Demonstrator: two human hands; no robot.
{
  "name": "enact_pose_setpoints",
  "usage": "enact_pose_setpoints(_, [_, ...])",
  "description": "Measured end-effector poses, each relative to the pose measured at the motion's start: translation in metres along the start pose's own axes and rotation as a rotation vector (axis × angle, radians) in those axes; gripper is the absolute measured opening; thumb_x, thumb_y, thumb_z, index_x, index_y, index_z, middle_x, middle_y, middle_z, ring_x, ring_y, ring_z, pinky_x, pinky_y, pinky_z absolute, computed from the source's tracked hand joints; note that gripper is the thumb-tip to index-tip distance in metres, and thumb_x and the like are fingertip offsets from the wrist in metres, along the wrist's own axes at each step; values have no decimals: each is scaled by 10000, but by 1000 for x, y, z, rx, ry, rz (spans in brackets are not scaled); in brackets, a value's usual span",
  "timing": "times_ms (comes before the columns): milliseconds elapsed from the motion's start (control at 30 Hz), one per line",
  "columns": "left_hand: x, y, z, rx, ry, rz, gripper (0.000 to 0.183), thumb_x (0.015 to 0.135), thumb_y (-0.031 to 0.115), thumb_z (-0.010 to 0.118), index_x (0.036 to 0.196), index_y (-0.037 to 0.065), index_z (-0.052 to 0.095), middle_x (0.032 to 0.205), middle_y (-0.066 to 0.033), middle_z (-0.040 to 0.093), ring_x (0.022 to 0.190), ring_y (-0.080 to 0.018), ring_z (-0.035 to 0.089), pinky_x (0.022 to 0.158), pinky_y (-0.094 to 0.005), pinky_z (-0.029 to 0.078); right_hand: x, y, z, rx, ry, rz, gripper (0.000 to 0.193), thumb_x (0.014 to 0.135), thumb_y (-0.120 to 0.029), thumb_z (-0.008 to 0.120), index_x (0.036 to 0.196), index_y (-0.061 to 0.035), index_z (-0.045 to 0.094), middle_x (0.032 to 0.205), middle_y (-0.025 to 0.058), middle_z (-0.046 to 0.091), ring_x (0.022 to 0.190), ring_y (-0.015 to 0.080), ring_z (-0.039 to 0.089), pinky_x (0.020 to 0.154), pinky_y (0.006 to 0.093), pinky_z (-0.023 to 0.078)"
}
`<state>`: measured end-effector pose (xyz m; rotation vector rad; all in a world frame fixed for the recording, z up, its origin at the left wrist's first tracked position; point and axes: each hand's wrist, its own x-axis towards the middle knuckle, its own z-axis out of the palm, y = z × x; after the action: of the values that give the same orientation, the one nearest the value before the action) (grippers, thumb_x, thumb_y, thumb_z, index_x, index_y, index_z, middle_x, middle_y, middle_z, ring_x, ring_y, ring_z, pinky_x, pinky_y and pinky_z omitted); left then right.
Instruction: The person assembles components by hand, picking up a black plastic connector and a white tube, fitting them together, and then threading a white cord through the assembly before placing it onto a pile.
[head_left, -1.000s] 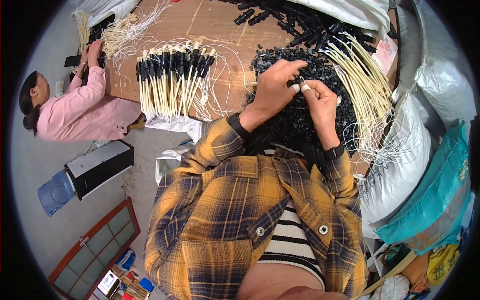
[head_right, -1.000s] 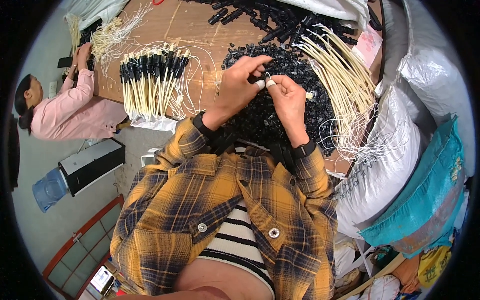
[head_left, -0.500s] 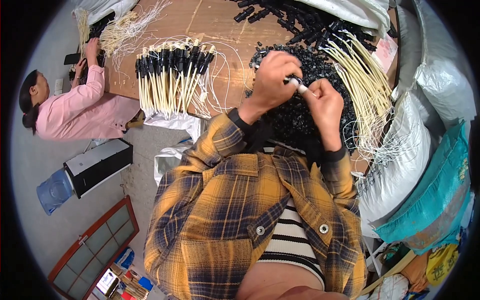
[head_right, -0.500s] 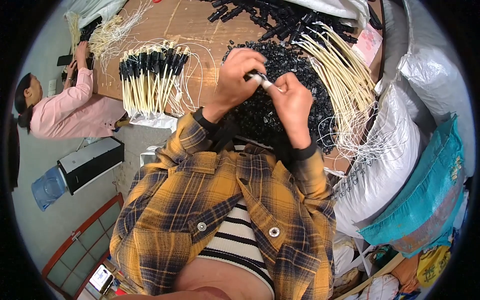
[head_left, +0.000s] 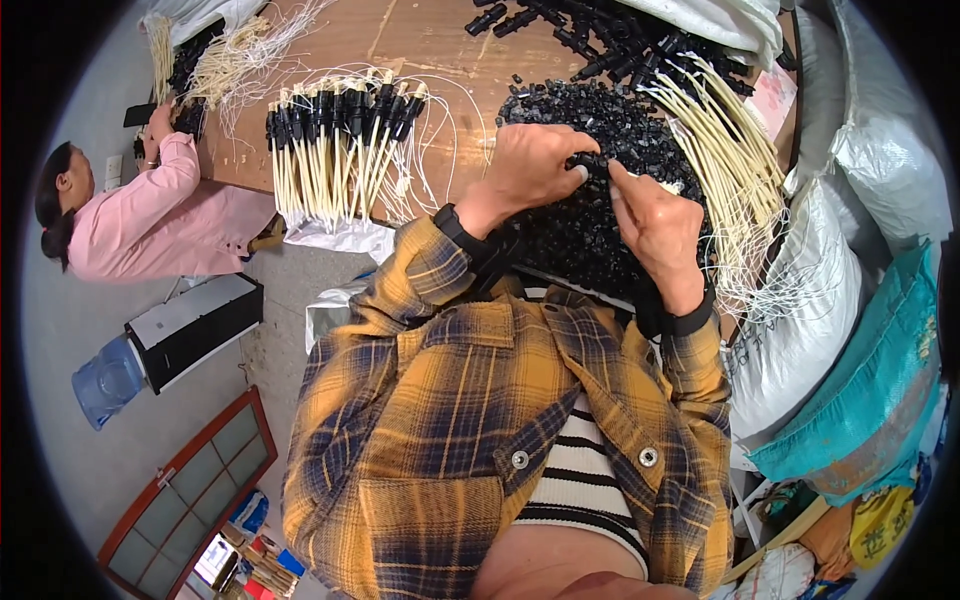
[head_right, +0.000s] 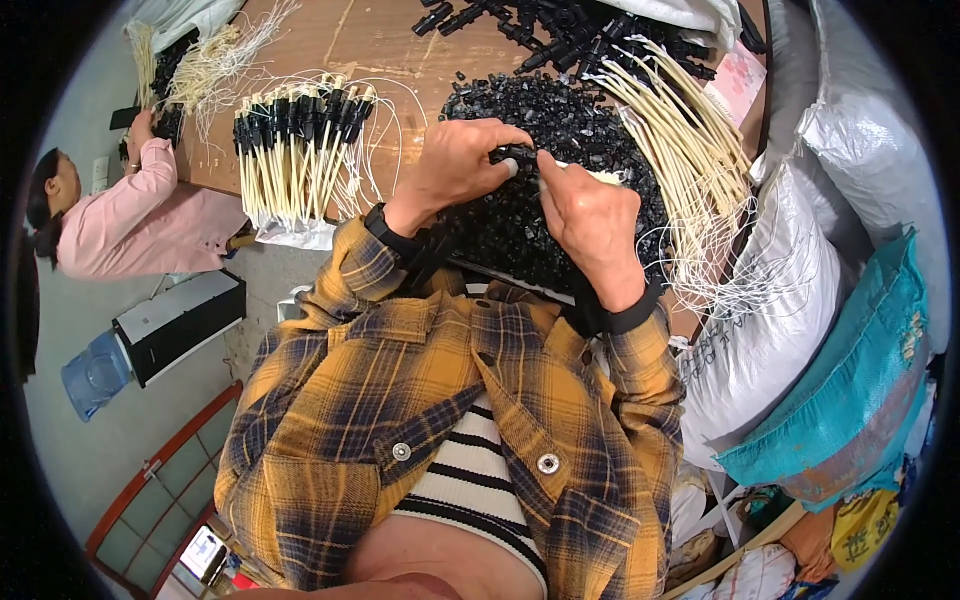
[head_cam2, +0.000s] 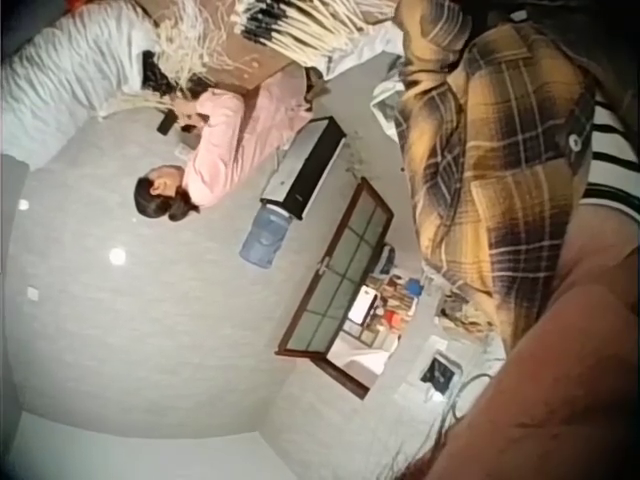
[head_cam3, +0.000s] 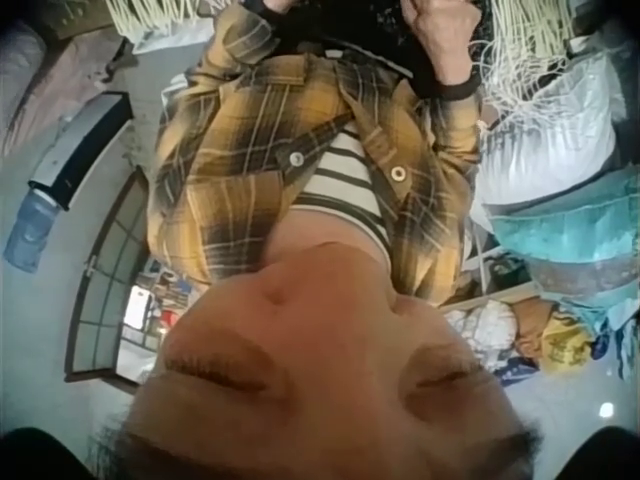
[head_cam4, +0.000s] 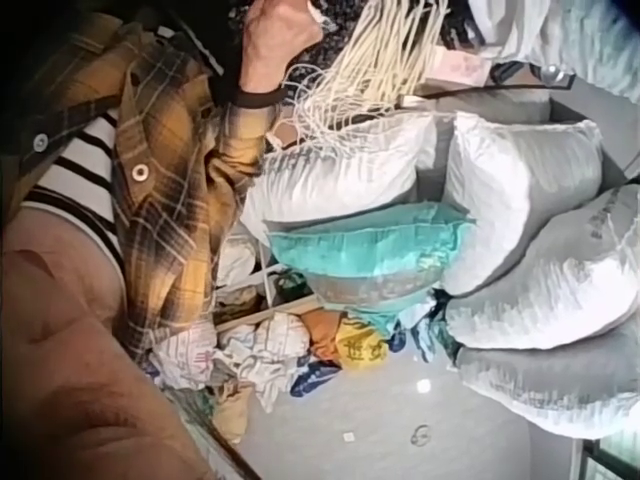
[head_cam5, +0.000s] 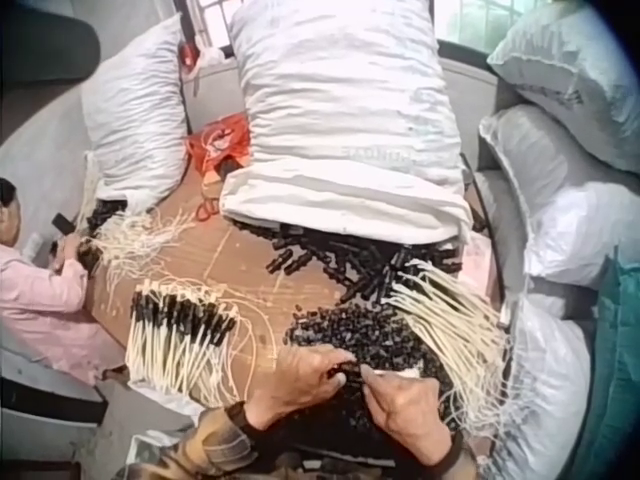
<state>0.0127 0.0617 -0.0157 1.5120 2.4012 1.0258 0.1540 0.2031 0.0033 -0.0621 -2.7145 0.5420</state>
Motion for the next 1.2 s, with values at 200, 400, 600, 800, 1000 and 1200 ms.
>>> enact_pose_setpoints(200, [-2, 1, -2, -59, -108, -252, 261, 696, 134, 658, 950, 123, 720, 813, -108, 688, 680, -297, 644, 623, -357, 517, -4, 1, 26, -161, 140, -93, 356, 784, -66, 682, 1136, -117, 671, 593, 30, 495, 421, 186, 475, 399, 317, 364])
enact_pose_setpoints(400, [-9, 0, -5, 5, 51, -108, 233, 706, 133, 669, 935, 116, 705, 804, -93, 680, 693, -279, 652, 616, -369, 516, 4, -4, 24, 263, 230, 36, 281, 788, -63, 694, 1066, -103, 696, 607, 32, 540, 452, 150, 460, 454, 292, 384])
enact_pose_setpoints(600, [-18, 11, -5, 94, 8, -47, 268, 699, 92, 674, 966, 114, 682, 788, -56, 647, 711, -239, 646, 581, -345, 500, 19, -6, 18, 608, -195, 680, 153, 802, -100, 745, 880, -6, 653, 573, -74, 397, 537, 18, 329, 476, 212, 260])
enact_pose_setpoints(800, [-27, -14, -28, 101, 280, -88, 187, 760, 127, 698, 945, 116, 720, 772, -51, 704, 547, -129, 609, 471, -251, 457, 26, -33, 16, 392, 251, 184, 445, 748, -29, 761, 1171, -42, 620, 1090, 66, 624, 580, 64, 483, 508, 212, 422])
enact_pose_setpoints(1000, [-39, -23, -48, 13, 435, -243, 269, 727, 117, 664, 987, 156, 722, 735, -39, 672, 520, -166, 591, 477, -297, 451, 26, -24, 24, 562, 206, 396, 289, 797, -16, 727, 1074, 1, 646, 1016, 31, 616, 603, 26, 456, 527, 176, 388])
enact_pose_setpoints(1200, [-46, -24, -59, 20, 429, -304, 223, 732, 138, 679, 947, 152, 736, 728, -40, 666, 548, -176, 592, 508, -302, 435, 37, -33, 28, 1038, -260, 437, 183, 926, -151, 604, 1003, -18, 704, 682, -13, 594, 562, 26, 472, 484, 180, 339])
